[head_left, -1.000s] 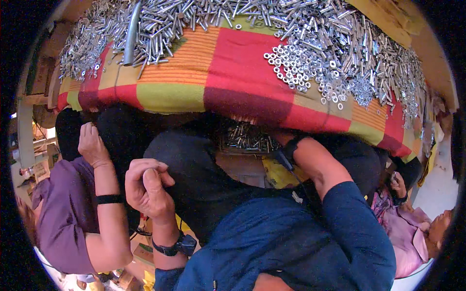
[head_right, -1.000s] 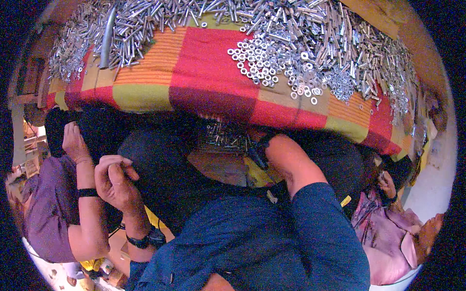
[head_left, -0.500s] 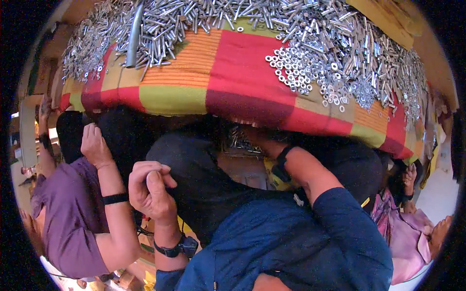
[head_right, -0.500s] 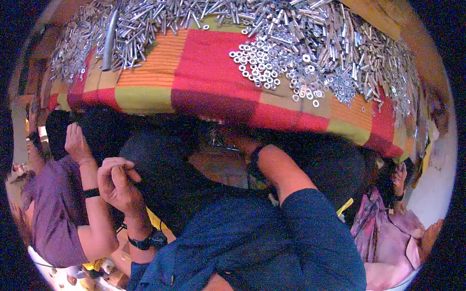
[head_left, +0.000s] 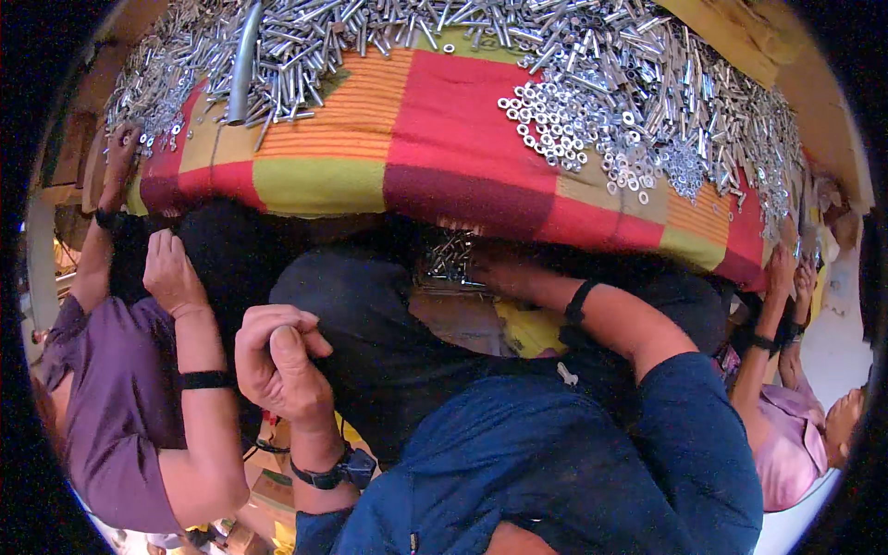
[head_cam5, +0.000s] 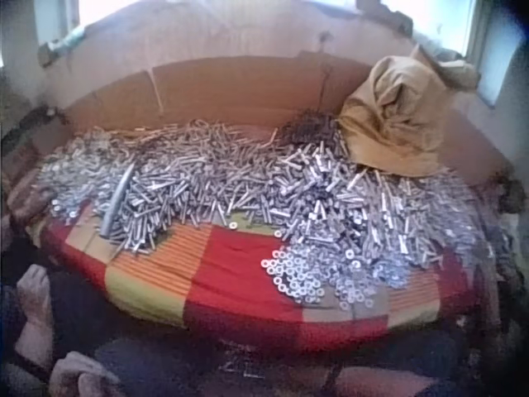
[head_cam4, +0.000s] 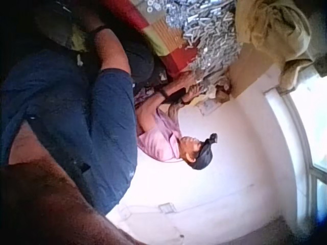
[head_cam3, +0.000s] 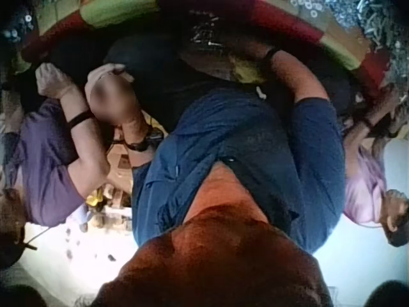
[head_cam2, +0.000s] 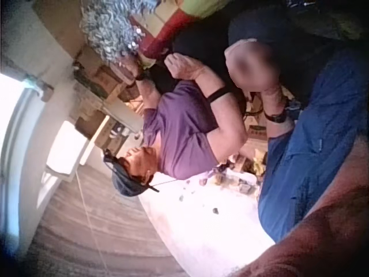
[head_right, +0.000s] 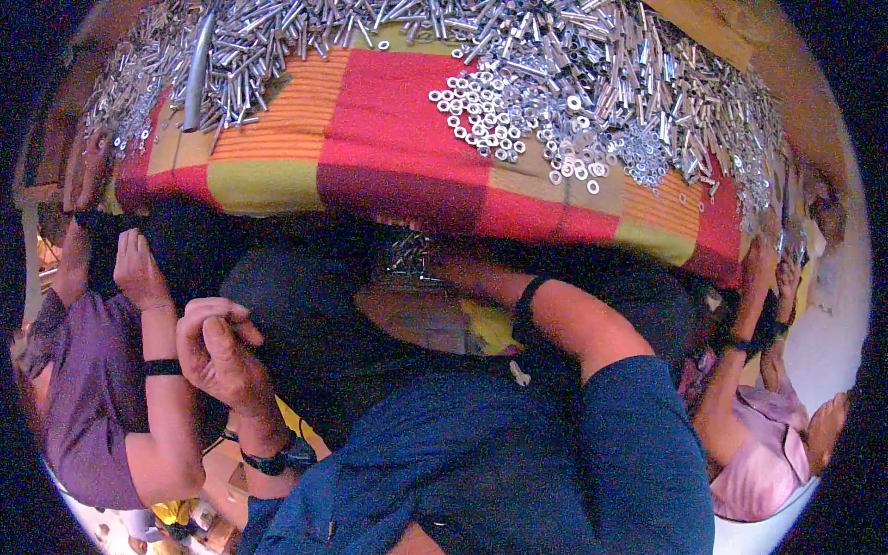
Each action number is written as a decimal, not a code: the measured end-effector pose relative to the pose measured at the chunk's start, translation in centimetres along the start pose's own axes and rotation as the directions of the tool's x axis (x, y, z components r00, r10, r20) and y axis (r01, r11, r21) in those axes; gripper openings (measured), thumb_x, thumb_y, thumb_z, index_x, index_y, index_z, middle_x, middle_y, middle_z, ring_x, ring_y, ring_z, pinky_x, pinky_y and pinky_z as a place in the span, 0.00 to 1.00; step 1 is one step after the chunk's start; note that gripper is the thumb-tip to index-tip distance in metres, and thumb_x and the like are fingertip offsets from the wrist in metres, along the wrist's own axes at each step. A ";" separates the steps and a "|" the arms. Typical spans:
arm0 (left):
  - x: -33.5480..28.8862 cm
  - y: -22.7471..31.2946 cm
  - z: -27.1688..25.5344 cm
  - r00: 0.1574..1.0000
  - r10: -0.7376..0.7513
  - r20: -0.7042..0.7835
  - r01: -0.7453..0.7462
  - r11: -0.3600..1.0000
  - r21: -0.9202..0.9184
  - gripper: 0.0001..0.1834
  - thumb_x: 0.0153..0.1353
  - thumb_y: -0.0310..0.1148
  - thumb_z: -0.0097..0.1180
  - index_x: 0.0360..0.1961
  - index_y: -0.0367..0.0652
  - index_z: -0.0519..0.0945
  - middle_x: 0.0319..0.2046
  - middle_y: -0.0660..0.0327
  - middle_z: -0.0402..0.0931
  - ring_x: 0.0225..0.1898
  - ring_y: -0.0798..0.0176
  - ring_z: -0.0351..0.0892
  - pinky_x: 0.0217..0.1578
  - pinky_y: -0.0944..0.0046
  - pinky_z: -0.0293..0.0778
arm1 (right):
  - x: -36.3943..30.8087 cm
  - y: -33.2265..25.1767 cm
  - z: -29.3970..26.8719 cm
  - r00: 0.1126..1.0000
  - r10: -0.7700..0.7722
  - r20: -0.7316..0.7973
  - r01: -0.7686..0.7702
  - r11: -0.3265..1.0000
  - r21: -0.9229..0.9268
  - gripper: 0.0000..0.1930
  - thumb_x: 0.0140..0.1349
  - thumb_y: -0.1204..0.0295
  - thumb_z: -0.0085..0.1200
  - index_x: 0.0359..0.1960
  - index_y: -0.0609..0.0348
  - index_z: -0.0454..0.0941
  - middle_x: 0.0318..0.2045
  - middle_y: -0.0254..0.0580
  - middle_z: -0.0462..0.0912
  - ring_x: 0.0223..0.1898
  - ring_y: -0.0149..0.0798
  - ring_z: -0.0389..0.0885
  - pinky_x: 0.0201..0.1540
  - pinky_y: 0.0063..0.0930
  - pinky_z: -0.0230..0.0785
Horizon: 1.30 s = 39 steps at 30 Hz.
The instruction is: The recorder is assembling small metal bolts, washers, and nuts at a workstation with two other people.
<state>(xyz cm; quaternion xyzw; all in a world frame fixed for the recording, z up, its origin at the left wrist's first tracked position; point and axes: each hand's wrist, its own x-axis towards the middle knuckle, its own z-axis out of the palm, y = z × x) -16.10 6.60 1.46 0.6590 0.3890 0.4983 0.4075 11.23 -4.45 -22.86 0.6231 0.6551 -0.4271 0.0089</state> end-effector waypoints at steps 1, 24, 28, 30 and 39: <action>0.2 -0.2 -0.1 1.000 -0.013 0.006 0.013 1.000 0.002 0.08 0.71 0.30 0.49 0.38 0.34 0.75 0.32 0.52 0.75 0.20 0.71 0.67 0.19 0.75 0.65 | 0.2 0.2 0.3 1.000 0.004 -0.002 -0.004 1.000 -0.001 0.27 0.63 0.71 0.48 0.66 0.55 0.68 0.65 0.65 0.67 0.66 0.65 0.67 0.70 0.55 0.57; 0.8 1.5 -0.5 0.995 -0.012 0.102 -0.001 0.992 0.127 0.03 0.64 0.22 0.55 0.33 0.36 0.80 0.30 0.59 0.78 0.23 0.70 0.75 0.25 0.68 0.71 | 1.0 -0.1 -0.3 0.991 0.016 -0.132 -0.013 1.000 0.020 0.17 0.60 0.69 0.53 0.51 0.60 0.79 0.52 0.63 0.79 0.56 0.61 0.77 0.57 0.50 0.70; 0.9 1.2 -0.5 0.995 -0.015 0.102 0.001 0.991 0.133 0.03 0.64 0.22 0.55 0.33 0.36 0.80 0.30 0.59 0.78 0.23 0.69 0.75 0.25 0.68 0.72 | 1.5 -0.1 -0.9 0.991 0.008 -0.131 -0.009 1.000 -0.006 0.17 0.60 0.69 0.53 0.51 0.60 0.79 0.52 0.63 0.79 0.55 0.61 0.77 0.57 0.51 0.70; 0.9 1.2 -0.4 0.994 -0.024 0.108 0.012 0.994 0.111 0.03 0.64 0.22 0.55 0.34 0.36 0.80 0.30 0.59 0.78 0.23 0.69 0.76 0.26 0.68 0.72 | 1.4 -0.2 -0.9 0.992 0.003 -0.128 -0.005 1.000 -0.016 0.18 0.60 0.69 0.53 0.51 0.60 0.79 0.52 0.63 0.79 0.55 0.61 0.77 0.57 0.51 0.70; 1.1 0.9 -0.5 0.995 0.046 0.088 -0.059 0.987 0.148 0.02 0.63 0.22 0.56 0.33 0.36 0.80 0.29 0.58 0.78 0.24 0.67 0.76 0.27 0.67 0.73 | 3.2 -0.3 -1.2 0.992 -0.043 -0.121 0.036 0.997 -0.062 0.18 0.59 0.69 0.53 0.51 0.60 0.79 0.52 0.63 0.79 0.55 0.61 0.77 0.56 0.51 0.70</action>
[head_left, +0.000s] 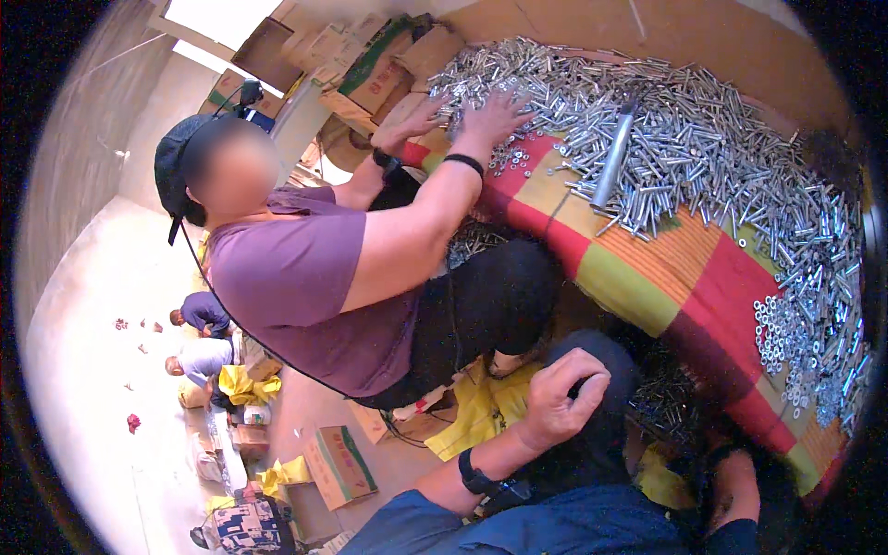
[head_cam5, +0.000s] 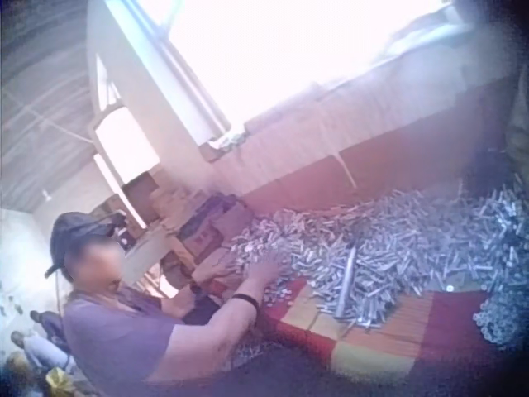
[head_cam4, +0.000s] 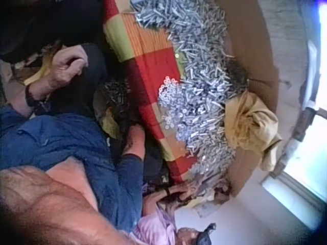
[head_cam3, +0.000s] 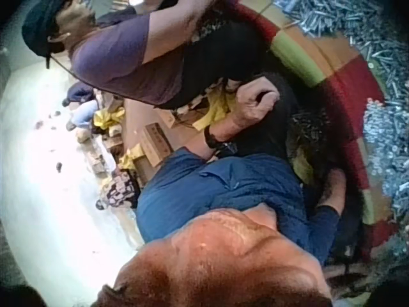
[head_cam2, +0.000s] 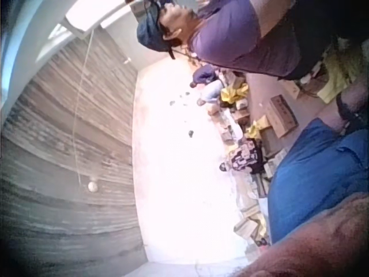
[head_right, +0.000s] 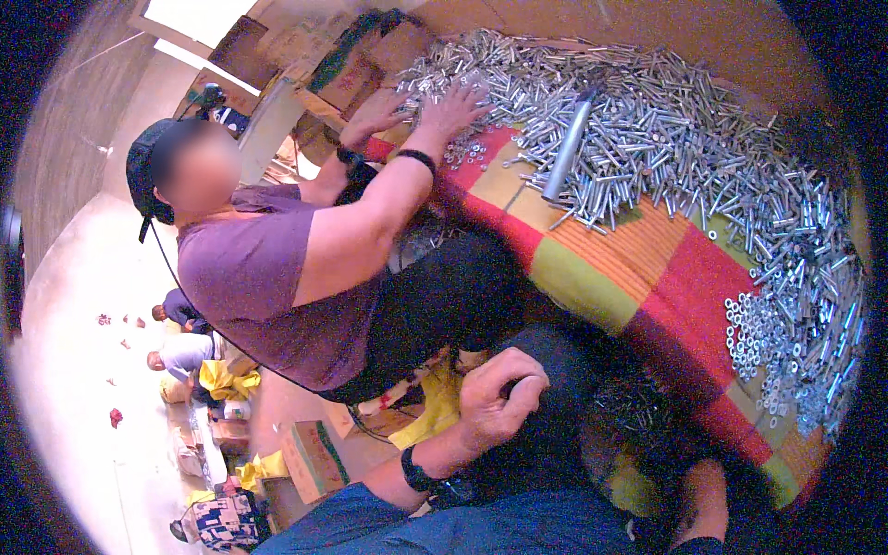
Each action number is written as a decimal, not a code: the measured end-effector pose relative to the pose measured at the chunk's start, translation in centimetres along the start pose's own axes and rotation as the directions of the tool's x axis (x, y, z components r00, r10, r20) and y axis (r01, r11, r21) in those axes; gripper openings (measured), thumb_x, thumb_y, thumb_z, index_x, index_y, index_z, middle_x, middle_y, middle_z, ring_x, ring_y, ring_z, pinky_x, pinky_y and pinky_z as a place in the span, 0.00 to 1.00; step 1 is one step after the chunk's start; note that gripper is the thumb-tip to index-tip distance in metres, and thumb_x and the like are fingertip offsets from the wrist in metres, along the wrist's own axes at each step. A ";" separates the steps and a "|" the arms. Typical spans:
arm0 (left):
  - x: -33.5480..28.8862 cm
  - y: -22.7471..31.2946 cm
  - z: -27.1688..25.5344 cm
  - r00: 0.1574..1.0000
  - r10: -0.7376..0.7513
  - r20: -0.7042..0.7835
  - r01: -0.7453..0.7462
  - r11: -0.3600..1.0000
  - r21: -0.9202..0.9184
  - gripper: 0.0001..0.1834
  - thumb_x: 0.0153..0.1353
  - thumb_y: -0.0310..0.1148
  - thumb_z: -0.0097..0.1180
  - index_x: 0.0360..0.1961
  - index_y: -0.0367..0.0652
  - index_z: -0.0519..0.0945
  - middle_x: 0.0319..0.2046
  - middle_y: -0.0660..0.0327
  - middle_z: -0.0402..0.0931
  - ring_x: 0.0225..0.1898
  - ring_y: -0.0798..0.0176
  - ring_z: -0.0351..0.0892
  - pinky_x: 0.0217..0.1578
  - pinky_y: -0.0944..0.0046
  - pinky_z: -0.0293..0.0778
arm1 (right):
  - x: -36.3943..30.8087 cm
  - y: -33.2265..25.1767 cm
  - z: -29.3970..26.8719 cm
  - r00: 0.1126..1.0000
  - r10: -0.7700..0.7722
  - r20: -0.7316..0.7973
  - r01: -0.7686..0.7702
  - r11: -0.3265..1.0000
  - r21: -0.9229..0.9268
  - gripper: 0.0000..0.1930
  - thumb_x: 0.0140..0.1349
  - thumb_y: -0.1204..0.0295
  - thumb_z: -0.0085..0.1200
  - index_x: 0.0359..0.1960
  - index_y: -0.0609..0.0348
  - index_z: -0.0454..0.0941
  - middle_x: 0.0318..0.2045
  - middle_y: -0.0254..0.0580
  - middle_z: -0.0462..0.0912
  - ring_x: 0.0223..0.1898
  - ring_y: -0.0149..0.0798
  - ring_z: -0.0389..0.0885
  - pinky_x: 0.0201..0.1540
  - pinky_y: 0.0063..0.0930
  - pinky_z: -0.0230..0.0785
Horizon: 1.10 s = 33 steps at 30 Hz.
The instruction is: The recorder is assembling small metal bolts, washers, and nuts at a workstation with two other people.
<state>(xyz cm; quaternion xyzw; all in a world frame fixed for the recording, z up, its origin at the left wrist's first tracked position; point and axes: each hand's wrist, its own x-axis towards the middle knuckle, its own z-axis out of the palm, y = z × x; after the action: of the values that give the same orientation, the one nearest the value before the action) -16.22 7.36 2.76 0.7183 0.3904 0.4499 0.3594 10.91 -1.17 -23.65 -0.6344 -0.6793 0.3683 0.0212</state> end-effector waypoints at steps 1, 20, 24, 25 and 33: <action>-0.1 0.2 0.1 1.000 -0.005 0.002 0.005 1.000 -0.004 0.02 0.63 0.22 0.56 0.33 0.36 0.80 0.29 0.58 0.78 0.24 0.67 0.76 0.27 0.67 0.73 | -0.1 0.1 0.2 1.000 0.000 0.003 0.000 1.000 0.004 0.18 0.59 0.70 0.53 0.51 0.60 0.79 0.52 0.63 0.79 0.55 0.61 0.77 0.56 0.51 0.70; -0.8 0.1 -0.1 0.997 -0.043 -0.063 0.045 0.998 0.031 0.06 0.65 0.21 0.49 0.31 0.39 0.76 0.29 0.56 0.77 0.20 0.71 0.69 0.17 0.74 0.64 | 0.9 -0.1 0.0 0.993 -0.117 -0.024 0.118 0.993 0.010 0.18 0.58 0.70 0.53 0.51 0.59 0.79 0.51 0.63 0.79 0.54 0.61 0.78 0.55 0.51 0.71; -0.8 -0.1 -0.1 0.995 -0.056 -0.081 0.047 0.993 -0.111 0.05 0.69 0.25 0.49 0.37 0.34 0.75 0.32 0.53 0.76 0.20 0.72 0.68 0.21 0.74 0.66 | -1.9 -1.1 0.6 0.986 -0.109 0.128 0.104 0.993 0.049 0.18 0.58 0.70 0.53 0.51 0.59 0.79 0.51 0.63 0.79 0.54 0.61 0.78 0.55 0.51 0.71; -0.8 -0.6 0.3 0.997 -0.038 -0.069 0.029 0.993 -0.118 0.07 0.70 0.28 0.50 0.38 0.35 0.75 0.32 0.53 0.76 0.20 0.72 0.68 0.21 0.74 0.66 | -3.9 -1.1 1.7 0.980 -0.093 0.176 0.082 0.994 0.069 0.18 0.58 0.70 0.53 0.51 0.59 0.79 0.51 0.63 0.79 0.54 0.61 0.78 0.55 0.51 0.71; -1.3 -0.1 1.5 0.993 -0.067 -0.102 0.055 0.992 -0.118 0.08 0.71 0.31 0.50 0.35 0.38 0.75 0.31 0.54 0.76 0.21 0.71 0.67 0.19 0.75 0.63 | -8.7 -1.2 8.6 0.951 -0.048 0.306 -0.009 0.983 0.181 0.19 0.58 0.71 0.54 0.51 0.59 0.79 0.50 0.63 0.79 0.53 0.61 0.78 0.54 0.51 0.71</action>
<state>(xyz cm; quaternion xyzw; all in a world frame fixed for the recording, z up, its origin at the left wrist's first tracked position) -15.25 5.97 1.70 0.6593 0.4041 0.4980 0.3924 7.30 -12.78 -25.47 -0.5577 -0.6443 0.5228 -0.0245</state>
